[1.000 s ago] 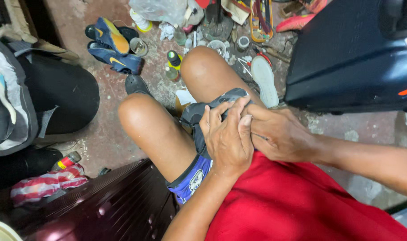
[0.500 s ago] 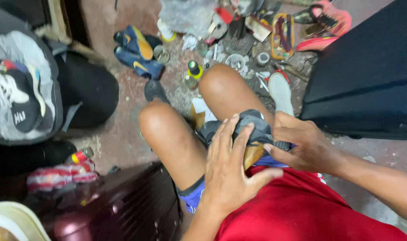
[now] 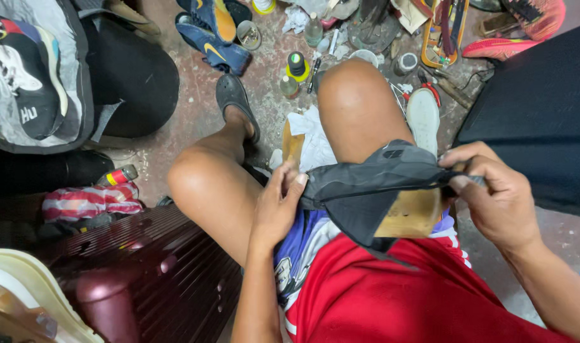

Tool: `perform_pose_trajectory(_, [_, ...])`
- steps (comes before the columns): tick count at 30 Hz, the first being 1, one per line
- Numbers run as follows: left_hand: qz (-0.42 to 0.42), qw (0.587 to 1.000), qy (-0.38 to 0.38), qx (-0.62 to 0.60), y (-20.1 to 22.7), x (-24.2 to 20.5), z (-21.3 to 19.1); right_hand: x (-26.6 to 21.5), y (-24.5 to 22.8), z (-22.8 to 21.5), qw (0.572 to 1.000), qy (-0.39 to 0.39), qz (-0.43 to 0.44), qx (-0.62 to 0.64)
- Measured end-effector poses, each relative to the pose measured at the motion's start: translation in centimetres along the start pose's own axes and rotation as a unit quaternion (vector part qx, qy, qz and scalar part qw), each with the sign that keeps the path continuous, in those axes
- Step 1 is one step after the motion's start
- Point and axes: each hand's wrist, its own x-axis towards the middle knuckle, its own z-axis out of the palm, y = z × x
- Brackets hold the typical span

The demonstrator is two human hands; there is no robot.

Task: The person wipes a wooden shoe last with a white cloth, then picks up a black sneaker and inserts the last into it. The person repeatedly adjusts and presses the shoe around the last to shape it.

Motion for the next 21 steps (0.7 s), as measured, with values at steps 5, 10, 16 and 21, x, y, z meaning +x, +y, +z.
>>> perform_pose_trajectory(5, [0.138,0.912,-0.187,-0.338,-2.8,-0.4,-0.2,-0.6,1.0,-0.8,0.982,0.064,0.040,0.175])
perform_pose_trajectory(10, [0.140,0.840,-0.078,-0.518,-3.8,-1.8,0.9,-0.8,0.8,-0.6,0.956,0.124,0.140,0.227])
perform_pose_trajectory(16, [0.098,0.824,-0.001,-0.559,-1.5,-1.3,-1.1,-1.9,0.0,0.3,0.944,0.112,0.221,0.217])
perform_pose_trajectory(21, [0.260,0.771,-0.055,-0.578,1.0,-2.6,-3.7,-2.8,1.0,2.6,0.929,0.039,0.227,0.290])
